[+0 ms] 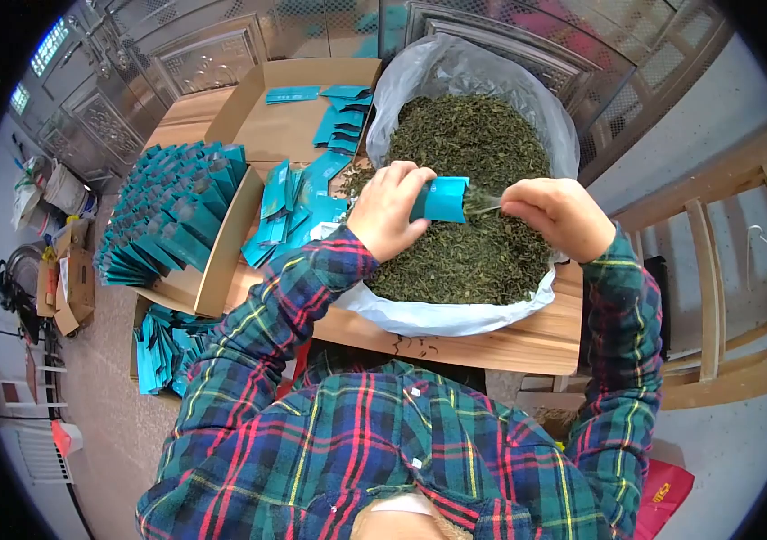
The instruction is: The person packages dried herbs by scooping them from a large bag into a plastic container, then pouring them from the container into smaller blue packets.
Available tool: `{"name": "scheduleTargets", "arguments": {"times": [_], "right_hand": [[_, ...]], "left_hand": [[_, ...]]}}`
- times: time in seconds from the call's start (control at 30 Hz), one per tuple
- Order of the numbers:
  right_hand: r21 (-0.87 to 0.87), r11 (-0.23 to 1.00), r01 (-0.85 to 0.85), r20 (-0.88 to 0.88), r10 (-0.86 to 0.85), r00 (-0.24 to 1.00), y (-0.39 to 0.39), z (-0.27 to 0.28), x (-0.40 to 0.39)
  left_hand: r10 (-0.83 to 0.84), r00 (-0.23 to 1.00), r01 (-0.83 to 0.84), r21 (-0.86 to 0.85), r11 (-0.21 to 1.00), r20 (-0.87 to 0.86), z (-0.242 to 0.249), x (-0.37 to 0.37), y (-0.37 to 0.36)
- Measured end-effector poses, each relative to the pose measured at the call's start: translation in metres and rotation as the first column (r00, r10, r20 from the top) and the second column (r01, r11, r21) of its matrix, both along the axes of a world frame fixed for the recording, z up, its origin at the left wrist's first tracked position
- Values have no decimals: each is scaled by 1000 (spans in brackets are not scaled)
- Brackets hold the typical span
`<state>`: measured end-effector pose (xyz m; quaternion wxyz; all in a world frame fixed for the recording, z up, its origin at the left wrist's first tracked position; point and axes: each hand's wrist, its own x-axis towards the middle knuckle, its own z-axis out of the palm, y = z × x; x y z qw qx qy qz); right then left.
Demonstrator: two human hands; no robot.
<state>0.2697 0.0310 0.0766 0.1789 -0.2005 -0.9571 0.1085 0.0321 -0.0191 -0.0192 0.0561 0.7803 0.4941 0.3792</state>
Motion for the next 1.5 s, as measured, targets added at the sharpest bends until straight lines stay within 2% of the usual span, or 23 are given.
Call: {"name": "scheduleTargets", "arguments": {"times": [0.1,0.13,0.17,0.2,0.27,0.3,0.4,0.43,0.53,0.57,0.7,0.8,0.83,0.9,0.97,1.03,1.07,1.17,1.2,1.3,1.33,1.43,1.5], "right_hand": [[-110,994,1,101,10,995,-1,7,-13],[-164,986,2,151,23,988,-2,7,-14],[-163,987,7,151,18,988,-3,7,-13],[-305,951,43,78,-20,997,-3,6,-13],[-572,817,71,-45,-119,992,-3,2,-13],[-572,817,71,-43,-116,992,-3,0,-12],[-856,516,28,-162,-319,934,-9,-6,-7],[-855,518,28,-162,-319,934,-11,-10,-6],[-923,386,4,-191,-465,865,-14,-19,-2],[-922,388,4,-192,-464,865,-14,-20,-1],[-946,303,-117,-271,-537,799,-20,-24,11],[-903,291,-315,-429,-605,671,-23,-29,19],[-905,294,-307,-425,-609,670,-20,-35,23],[-912,368,-179,-398,-692,603,-10,-61,32],[-911,398,-111,-388,-732,560,3,-92,38],[-829,494,261,-245,-741,625,20,-118,42],[-828,495,263,-246,-742,624,26,-121,39],[-577,700,421,-380,-686,620,40,-125,21],[-577,700,420,-382,-686,619,44,-124,15],[-259,825,502,-417,-564,713,53,-115,1],[-260,827,499,-419,-562,713,52,-113,1],[-13,837,547,-308,-523,795,49,-110,2],[-3,825,565,-307,-539,784,45,-111,5]], "left_hand": [[4,999,-2,46,999,-42,0,13,-8],[-17,1000,17,32,999,1,-3,17,-10],[-37,998,36,19,999,45,-5,20,-11],[-55,994,54,8,998,90,-7,21,-11],[-77,987,76,16,997,144,-9,21,-12],[-97,976,95,23,995,196,-11,21,-13],[-117,959,111,39,993,259,-10,20,-15],[-121,956,113,46,993,267,-9,19,-15],[-114,952,102,58,993,283,-9,20,-15],[-102,953,88,59,994,285,-8,20,-16],[-74,958,56,71,996,278,-11,17,-12],[-60,953,45,59,997,298,-13,13,-8],[-47,945,38,35,999,323,-14,10,-8],[-39,935,37,13,999,352,-17,5,-7],[-16,877,78,-111,991,480,-21,-1,-9],[-1,843,108,-166,980,538,-22,-3,-11],[0,840,113,-174,978,542,-22,-3,-13],[3,836,120,-188,975,549,-22,-2,-16],[5,837,118,-190,975,547,-24,-3,-16],[10,841,112,-191,975,542,-24,-5,-16],[14,846,111,-202,973,533,-23,-7,-16],[23,858,106,-221,969,513,-21,-13,-17],[24,857,104,-219,970,515,-21,-15,-18]]}}
